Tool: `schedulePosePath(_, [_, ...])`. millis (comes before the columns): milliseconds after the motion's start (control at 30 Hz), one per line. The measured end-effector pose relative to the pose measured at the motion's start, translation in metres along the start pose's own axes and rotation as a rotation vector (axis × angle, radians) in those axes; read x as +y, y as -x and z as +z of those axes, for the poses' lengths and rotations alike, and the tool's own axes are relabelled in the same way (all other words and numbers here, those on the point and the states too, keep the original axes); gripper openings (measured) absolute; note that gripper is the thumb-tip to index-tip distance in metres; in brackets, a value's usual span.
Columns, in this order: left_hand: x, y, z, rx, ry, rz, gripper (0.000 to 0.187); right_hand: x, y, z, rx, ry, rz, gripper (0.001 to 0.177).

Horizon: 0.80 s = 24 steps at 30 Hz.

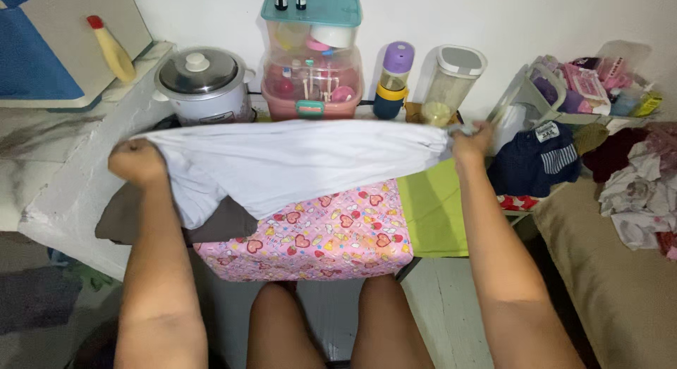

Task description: The person folds a pair of brown trousers and a pair of white trousers by hand on a small covered surface, smoothing the fabric and aligning the legs before folding them over.

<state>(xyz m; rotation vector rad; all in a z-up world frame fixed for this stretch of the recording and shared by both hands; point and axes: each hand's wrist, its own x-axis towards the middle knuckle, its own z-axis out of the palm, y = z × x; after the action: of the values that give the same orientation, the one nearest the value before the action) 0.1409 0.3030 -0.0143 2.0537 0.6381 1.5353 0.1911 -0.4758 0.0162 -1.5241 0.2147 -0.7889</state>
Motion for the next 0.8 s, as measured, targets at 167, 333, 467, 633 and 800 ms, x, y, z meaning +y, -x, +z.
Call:
schedulePosePath(167, [0.023, -0.029, 0.005, 0.055, -0.071, 0.277, 0.013, -0.027, -0.027, -0.002, -0.023, 0.03, 0.07, 0.056])
schedulePosePath(333, [0.037, -0.061, -0.002, -0.052, -0.347, 0.395, 0.021, -0.051, -0.087, -0.025, 0.26, 0.152, -0.139, 0.047])
schedulePosePath(467, [0.065, -0.072, -0.012, -0.306, -0.33, 0.34, 0.016, -0.073, -0.121, -0.018, 0.259, -0.575, 0.163, 0.013])
schedulePosePath(633, [0.101, -0.076, -0.039, -0.889, -0.145, 0.091, 0.038, -0.069, -0.133, -0.037, 0.24, -0.372, 0.128, 0.012])
schedulePosePath(800, [0.092, -0.087, -0.053, -0.857, -0.174, 0.375, 0.027, -0.074, -0.134, -0.063, 0.261, -0.186, 0.089, 0.013])
